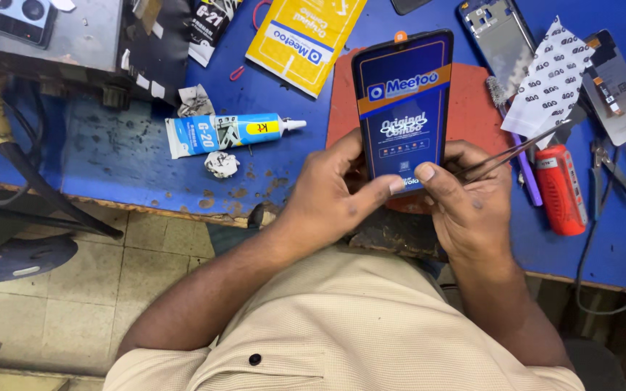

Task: The person disassembles a smartphone, removes the battery, and uses tweezers to manipulate internal components and connectors. They then reassemble the phone and connect a charging cable to test it.

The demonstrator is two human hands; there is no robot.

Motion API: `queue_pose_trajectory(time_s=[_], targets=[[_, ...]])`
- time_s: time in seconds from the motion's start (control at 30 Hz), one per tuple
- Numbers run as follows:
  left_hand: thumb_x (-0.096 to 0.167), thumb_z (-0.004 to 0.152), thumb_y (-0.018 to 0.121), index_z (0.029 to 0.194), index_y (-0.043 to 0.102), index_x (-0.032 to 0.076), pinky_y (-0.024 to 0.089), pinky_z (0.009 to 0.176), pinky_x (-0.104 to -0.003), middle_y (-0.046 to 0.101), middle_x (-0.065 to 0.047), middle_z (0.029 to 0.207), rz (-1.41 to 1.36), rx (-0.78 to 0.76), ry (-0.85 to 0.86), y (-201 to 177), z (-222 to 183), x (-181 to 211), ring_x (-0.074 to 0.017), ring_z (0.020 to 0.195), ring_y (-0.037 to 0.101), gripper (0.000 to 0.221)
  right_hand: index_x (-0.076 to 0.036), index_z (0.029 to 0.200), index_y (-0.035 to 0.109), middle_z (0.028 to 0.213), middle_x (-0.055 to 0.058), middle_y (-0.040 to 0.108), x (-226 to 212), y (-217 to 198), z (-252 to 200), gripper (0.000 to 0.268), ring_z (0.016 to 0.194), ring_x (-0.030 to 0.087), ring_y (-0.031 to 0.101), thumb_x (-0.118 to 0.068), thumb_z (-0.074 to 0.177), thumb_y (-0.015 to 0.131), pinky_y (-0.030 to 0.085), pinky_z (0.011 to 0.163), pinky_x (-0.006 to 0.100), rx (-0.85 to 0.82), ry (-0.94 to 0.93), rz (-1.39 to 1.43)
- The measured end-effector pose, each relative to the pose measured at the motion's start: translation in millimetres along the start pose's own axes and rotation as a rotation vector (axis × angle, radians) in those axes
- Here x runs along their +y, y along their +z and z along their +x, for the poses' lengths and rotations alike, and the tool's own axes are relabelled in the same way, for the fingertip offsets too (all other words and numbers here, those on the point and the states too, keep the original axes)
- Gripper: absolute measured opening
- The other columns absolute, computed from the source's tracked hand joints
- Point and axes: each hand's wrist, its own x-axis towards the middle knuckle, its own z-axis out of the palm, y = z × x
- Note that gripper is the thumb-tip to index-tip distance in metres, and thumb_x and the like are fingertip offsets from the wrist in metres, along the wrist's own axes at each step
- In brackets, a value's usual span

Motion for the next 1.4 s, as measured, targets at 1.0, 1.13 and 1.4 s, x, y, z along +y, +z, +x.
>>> queue_pose_trajectory(time_s=[1.0,1.13,1.4], targets=[[-0.006,0.097,0.069,0.109,0.068,-0.001,0.058,0.071,-0.034,0.073,-0.012,0.096,0.734,0.347,0.627,-89,-57,41,-0.0256,0.083,0.073,0.014,-0.006,0.119,0.078,0.109,0.007,0.073,-16,-2,-24,0.033,0.074,0.022,0.062,-0.014,0.088,0.086,0.045,0.060,0.037,-0.341,-0.856,-1.615],[-0.007,0.097,0.069,0.113,0.067,-0.002,0.059,0.073,-0.033,0.073,-0.012,0.095,0.726,0.379,0.642,-104,-67,50,-0.0231,0.082,0.073,0.017,-0.009,0.116,0.078,0.108,0.005,0.073,-15,2,-29,0.035,0.072,0.022,0.065,-0.015,0.083,0.086,0.047,0.061,0.037,-0.340,-0.840,-1.660],[-0.007,0.101,0.065,0.116,0.066,-0.002,0.064,0.075,-0.031,0.075,-0.013,0.099,0.709,0.539,0.707,-133,-77,61,-0.0233,0.089,0.077,0.016,-0.018,0.119,0.080,0.114,0.001,0.075,-11,1,-32,0.040,0.068,0.022,0.065,-0.015,0.079,0.085,0.051,0.063,0.035,-0.312,-0.625,-1.706]])
